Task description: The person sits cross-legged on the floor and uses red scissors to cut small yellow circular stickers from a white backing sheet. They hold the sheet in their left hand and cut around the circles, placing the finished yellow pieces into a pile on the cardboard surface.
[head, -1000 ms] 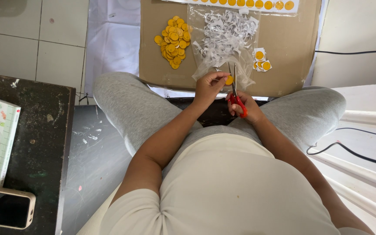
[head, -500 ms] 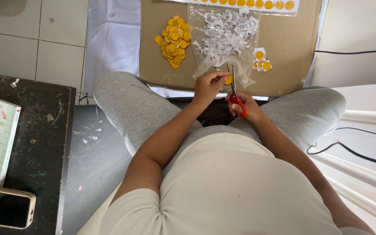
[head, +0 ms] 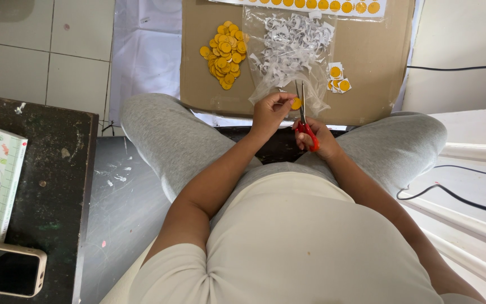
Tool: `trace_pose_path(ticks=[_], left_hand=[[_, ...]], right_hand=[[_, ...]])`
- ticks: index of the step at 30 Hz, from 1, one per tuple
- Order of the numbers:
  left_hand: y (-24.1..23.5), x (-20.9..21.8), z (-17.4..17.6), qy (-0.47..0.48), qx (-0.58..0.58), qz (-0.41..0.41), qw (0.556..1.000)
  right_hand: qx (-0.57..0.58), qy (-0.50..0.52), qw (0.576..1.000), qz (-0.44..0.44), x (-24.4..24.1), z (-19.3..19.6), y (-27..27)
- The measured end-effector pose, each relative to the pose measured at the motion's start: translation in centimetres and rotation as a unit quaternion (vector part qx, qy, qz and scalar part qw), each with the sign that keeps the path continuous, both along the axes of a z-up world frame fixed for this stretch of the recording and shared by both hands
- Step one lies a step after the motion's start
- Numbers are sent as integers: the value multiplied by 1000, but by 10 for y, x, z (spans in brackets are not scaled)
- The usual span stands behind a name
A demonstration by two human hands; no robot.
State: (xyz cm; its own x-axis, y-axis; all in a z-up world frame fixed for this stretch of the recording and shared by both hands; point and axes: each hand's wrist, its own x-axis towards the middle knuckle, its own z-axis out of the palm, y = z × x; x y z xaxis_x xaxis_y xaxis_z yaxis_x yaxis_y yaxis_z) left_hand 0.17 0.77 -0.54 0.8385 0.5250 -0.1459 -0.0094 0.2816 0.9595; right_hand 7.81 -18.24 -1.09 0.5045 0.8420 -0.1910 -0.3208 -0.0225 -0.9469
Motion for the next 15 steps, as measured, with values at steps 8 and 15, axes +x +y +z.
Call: trace_pose_path(ticks=[8,15], left_hand=[[-3,2,-5,-1,-27,-11,1000],[-8,4,-16,-14,-52,-15,998]], right_hand=[[-3,1,1000,-12,0,4,3],[-1,7,1000,-24,0,2,3]])
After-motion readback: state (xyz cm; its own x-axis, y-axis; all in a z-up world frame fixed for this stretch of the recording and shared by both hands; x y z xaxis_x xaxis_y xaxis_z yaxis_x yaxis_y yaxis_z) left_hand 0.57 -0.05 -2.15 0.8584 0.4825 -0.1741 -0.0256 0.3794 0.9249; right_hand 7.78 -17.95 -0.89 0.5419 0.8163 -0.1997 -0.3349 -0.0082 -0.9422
